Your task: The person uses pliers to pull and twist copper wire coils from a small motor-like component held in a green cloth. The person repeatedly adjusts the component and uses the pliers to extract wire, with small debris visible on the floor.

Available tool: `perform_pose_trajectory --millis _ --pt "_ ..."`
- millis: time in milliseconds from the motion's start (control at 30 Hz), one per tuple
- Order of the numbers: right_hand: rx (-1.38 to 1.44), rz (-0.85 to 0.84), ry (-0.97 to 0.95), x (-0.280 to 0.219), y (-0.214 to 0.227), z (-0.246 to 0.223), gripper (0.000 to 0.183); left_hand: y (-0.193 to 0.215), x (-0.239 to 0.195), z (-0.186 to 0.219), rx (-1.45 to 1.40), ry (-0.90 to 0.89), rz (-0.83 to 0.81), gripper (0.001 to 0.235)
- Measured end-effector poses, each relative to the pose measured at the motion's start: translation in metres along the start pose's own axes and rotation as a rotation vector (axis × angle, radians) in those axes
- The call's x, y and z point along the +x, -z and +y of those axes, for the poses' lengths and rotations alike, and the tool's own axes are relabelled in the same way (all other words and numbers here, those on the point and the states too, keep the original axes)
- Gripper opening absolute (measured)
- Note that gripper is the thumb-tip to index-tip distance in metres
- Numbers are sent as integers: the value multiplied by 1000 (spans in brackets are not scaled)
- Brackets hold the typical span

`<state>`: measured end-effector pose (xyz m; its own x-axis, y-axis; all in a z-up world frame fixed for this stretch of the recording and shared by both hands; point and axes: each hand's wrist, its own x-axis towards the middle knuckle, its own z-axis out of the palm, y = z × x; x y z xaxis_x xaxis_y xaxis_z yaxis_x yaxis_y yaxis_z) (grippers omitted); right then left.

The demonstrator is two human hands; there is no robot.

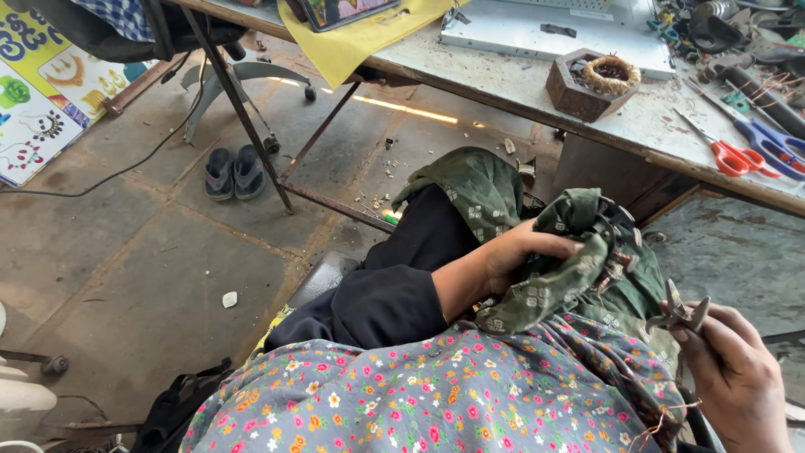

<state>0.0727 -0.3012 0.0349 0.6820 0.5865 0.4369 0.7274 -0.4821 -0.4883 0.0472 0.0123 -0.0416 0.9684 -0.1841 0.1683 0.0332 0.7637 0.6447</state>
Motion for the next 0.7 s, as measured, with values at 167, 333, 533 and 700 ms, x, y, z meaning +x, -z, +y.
perform_pose_trajectory --millis 167,333,533,700 --pt "-13 -8 31 2 -5 5 18 19 13 6 525 -234 46 64" --pt "-7 -72 -99 5 -9 4 20 42 28 11 758 -262 162 74" --pt "18 -80 -76 3 -15 14 23 62 42 14 1236 -108 261 73" --pt "95 -79 -47 -4 -31 53 20 74 33 19 1729 -75 184 63"
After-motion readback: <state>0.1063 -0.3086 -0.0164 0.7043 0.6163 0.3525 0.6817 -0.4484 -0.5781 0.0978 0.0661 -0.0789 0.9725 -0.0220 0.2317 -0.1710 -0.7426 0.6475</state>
